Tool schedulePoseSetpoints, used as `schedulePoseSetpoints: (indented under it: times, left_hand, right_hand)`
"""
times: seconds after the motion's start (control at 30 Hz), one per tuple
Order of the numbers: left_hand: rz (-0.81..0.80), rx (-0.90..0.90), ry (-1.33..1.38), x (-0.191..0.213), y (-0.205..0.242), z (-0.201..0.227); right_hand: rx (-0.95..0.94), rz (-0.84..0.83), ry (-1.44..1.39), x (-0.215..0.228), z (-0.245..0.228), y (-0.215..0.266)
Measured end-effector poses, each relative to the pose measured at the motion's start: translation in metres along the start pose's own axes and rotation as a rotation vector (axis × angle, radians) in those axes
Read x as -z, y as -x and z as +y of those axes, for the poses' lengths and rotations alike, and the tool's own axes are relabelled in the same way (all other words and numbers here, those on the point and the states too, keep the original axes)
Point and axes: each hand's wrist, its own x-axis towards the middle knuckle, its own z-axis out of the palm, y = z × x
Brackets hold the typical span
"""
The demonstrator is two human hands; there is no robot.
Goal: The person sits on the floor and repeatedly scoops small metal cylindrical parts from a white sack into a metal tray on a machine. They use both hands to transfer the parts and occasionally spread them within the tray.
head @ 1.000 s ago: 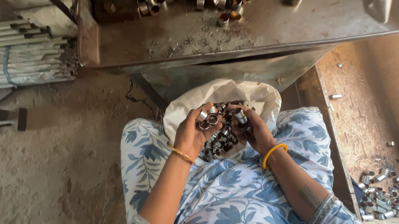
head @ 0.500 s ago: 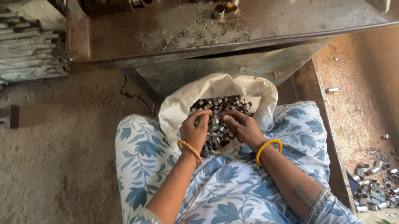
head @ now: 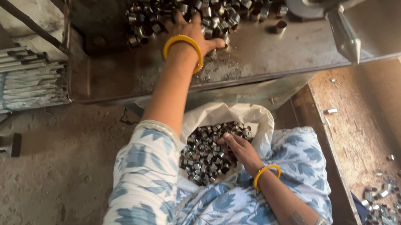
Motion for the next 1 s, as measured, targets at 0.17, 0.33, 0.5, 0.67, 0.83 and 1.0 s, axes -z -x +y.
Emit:
schedulePoseSetpoints:
  times: [0.17, 0.33, 0.5, 0.67, 0.83, 1.0]
  left_hand:
    - [-0.063, -0.024, -0.051, -0.029, 0.009, 0.029]
    - [-0.025, -0.08, -0.015, -0.05, 0.005, 0.016]
    - [-0.046, -0.098, 0.208, -0.035, -0.001, -0.022]
    - [-0.116, -0.048, 1.41, -0.014, 0.009, -0.058]
    - [0.033, 0.132, 2.087, -0.015, 0.033, -0.063]
    - [0.117, 0.077, 2.267, -0.013, 0.043, -0.061]
  right_hand:
    - [0.024, -0.051, 0.083, -0.002, -0.006, 0.001]
    - [0.01, -0.085, 0.066, -0.003, -0.005, -0.005]
    - [0.004, -0.075, 0.053, 0.001, -0.007, -0.001]
    - [-0.026, -0.061, -0.008, 0.003, -0.007, -0.002]
    - [-0.009, -0.073, -0.041, 0.003, -0.009, -0.003]
    - [-0.049, -0.079, -0.105, 0.005, -0.008, -0.002]
